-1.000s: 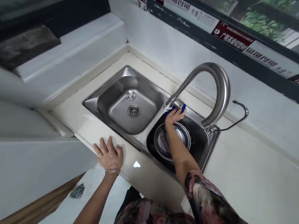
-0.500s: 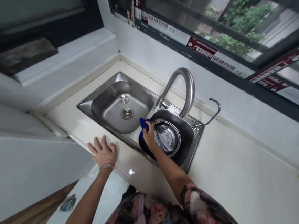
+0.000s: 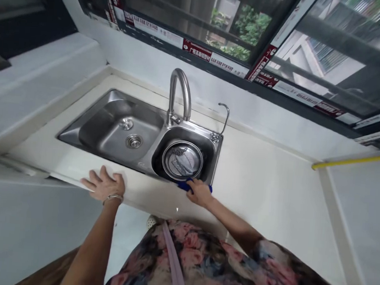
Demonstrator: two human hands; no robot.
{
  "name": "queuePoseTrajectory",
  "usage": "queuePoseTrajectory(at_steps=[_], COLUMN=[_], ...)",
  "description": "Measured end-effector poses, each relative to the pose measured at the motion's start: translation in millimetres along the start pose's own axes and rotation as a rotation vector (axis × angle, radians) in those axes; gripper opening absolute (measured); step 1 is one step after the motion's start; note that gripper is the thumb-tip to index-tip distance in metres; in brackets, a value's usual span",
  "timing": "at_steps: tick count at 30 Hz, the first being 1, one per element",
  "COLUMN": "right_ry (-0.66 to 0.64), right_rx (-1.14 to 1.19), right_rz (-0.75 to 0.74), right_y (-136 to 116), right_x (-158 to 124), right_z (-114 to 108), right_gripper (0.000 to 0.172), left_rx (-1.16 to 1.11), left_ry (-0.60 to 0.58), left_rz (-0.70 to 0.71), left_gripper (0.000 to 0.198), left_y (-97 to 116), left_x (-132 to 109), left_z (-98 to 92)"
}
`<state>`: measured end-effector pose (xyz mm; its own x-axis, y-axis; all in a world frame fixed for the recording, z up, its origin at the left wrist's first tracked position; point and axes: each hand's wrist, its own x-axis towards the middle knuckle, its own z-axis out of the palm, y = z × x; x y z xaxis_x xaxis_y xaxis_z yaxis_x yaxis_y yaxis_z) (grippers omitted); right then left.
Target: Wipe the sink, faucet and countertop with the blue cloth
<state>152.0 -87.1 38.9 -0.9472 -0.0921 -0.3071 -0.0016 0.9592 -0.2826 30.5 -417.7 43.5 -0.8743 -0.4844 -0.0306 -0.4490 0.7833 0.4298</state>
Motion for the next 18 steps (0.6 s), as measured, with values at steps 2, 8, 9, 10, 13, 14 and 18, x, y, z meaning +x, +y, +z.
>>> queuePoseTrajectory(at_steps=[2, 8, 9, 10, 13, 14, 18], right_ry=[0.011, 0.197, 0.256, 0.315, 0.446, 0.474, 0.519], right_rx=[-0.025, 0.043, 0.059, 0.068, 0.065, 0.061, 0.013], right_rz=[-0.078, -0.219, -0.177, -0.116, 0.213, 0.366, 0.800], right_y=[25, 83, 93, 106, 153, 172, 239], right_x=[-22, -19, -13, -7, 8, 11, 28], right_z=[-3, -9, -13, -18, -43, -54, -95], right_gripper=[0.046, 0.042, 0.043, 0.043, 0.045, 0.045, 0.051], left_rx=[-0.006, 0.003, 0.011, 0.020, 0.053, 0.060, 0.043], left_ry=[0.006, -0.028, -0.053, -0.084, -0.178, -0.194, -0.109], left_rz=[0.008, 0.019, 0.029, 0.041, 0.056, 0.046, -0.024], left_gripper=[0.072, 0.073, 0.074, 0.076, 0.081, 0.082, 0.080], left_y=[0, 0, -3, -6, -14, -15, -11], left_x=[-1, -2, -1, 1, 6, 6, 3], left_z=[0.6, -2.7, -3.7, -4.7, -7.1, -7.1, -0.5])
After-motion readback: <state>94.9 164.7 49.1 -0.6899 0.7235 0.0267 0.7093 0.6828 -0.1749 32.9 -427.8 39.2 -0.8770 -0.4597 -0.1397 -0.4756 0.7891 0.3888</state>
